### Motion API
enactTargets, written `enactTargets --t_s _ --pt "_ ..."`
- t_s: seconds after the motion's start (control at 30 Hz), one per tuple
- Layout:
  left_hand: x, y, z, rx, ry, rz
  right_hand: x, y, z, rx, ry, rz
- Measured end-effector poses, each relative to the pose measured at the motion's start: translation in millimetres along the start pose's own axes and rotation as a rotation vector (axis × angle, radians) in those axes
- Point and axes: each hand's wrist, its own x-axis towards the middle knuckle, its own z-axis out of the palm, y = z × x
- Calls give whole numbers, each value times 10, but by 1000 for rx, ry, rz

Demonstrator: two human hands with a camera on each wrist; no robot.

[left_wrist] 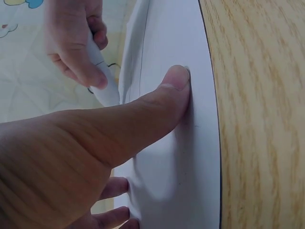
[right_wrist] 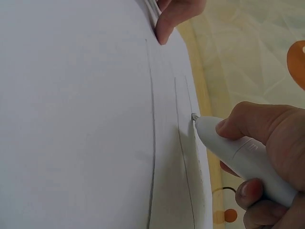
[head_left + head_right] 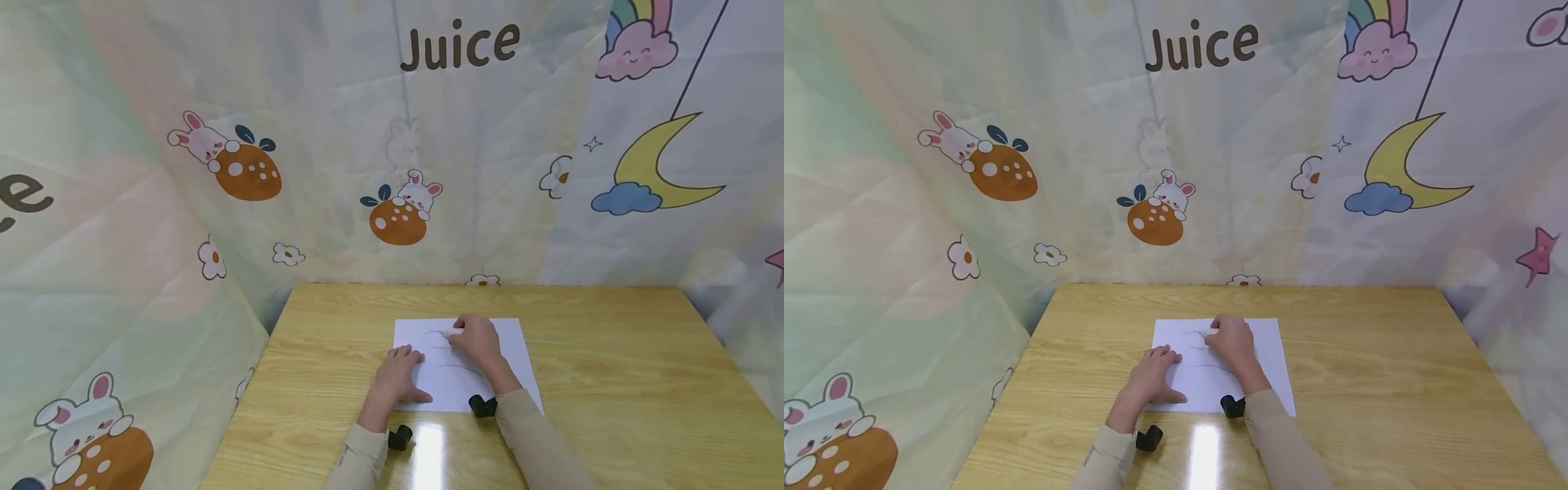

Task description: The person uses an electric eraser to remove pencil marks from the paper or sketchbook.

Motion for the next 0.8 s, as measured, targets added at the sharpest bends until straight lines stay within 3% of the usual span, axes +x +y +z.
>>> enactTargets --t_s 0.27,0.43,0.8 --pt "19 -4 17 25 -2 4 7 1 -10 -12 -3 30" --pt "20 -4 16 27 -5 6 11 -20 -25 -15 0 -19" --pt "14 -19 41 21 -8 9 -4 -5 -18 4 3 -19"
